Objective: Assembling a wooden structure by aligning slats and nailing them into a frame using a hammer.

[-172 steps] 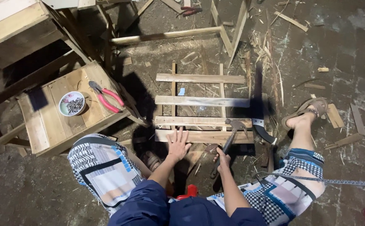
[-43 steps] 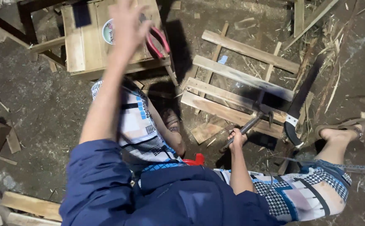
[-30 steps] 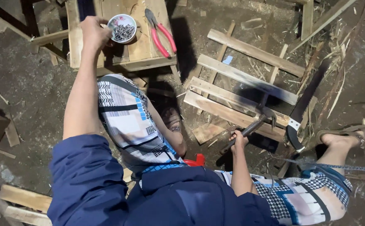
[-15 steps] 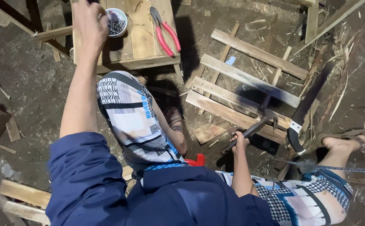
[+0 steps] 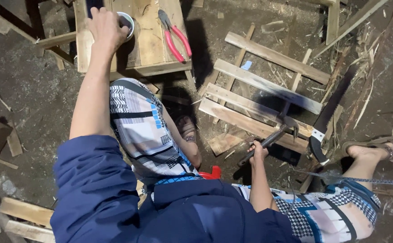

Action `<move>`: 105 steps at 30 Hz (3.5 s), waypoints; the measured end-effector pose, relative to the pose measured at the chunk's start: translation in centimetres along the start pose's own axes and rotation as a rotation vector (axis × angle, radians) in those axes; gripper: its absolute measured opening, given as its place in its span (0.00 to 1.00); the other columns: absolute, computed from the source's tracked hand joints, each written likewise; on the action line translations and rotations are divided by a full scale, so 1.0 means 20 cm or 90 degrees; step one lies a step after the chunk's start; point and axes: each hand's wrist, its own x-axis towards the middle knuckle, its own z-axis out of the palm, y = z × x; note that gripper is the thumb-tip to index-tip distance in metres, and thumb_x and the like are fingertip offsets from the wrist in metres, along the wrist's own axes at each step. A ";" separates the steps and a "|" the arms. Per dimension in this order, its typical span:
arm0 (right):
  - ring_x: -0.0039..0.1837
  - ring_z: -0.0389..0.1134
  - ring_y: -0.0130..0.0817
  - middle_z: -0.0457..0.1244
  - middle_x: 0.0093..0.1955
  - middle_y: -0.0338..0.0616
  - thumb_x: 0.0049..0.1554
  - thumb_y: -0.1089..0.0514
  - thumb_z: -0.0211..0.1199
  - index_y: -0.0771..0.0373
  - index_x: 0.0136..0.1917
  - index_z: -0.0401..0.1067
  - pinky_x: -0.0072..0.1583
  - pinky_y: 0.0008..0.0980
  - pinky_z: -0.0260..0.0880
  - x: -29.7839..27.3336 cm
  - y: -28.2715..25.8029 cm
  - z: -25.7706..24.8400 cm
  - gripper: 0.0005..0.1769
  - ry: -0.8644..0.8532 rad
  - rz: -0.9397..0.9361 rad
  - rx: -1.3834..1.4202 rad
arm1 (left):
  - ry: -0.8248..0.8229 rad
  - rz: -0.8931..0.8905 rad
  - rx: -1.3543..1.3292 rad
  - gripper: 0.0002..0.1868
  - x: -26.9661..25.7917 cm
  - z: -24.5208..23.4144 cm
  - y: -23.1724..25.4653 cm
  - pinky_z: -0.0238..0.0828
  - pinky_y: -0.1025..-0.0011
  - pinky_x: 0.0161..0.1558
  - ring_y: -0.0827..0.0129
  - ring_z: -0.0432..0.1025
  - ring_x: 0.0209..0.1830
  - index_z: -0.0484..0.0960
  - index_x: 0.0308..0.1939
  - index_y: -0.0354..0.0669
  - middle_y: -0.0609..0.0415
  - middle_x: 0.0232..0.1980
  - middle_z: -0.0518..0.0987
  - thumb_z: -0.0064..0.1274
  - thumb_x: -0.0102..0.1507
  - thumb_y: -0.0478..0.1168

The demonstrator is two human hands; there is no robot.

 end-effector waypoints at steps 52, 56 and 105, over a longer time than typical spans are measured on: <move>0.24 0.55 0.27 0.58 0.26 0.38 0.56 0.62 0.64 0.62 0.41 0.67 0.27 0.28 0.58 0.05 0.04 -0.01 0.06 -0.002 0.002 0.056 | 0.119 0.127 0.087 0.13 0.00 -0.12 0.04 0.60 0.52 0.49 0.51 0.64 0.48 0.92 0.41 0.47 0.44 0.55 0.80 0.66 0.57 0.47; 0.25 0.55 0.28 0.57 0.26 0.38 0.56 0.61 0.64 0.63 0.40 0.67 0.27 0.29 0.58 0.05 0.05 -0.01 0.07 0.000 0.003 0.050 | 0.022 0.113 0.106 0.09 0.01 -0.10 0.08 0.58 0.53 0.45 0.53 0.64 0.43 0.90 0.36 0.43 0.41 0.42 0.81 0.60 0.56 0.42; 0.24 0.56 0.29 0.59 0.25 0.41 0.55 0.61 0.65 0.66 0.35 0.70 0.27 0.31 0.59 0.09 0.07 -0.02 0.10 -0.001 -0.015 -0.016 | 0.110 -0.101 -0.748 0.07 0.01 -0.19 0.02 0.74 0.81 0.41 0.77 0.71 0.32 0.78 0.34 0.46 0.60 0.33 0.78 0.52 0.64 0.29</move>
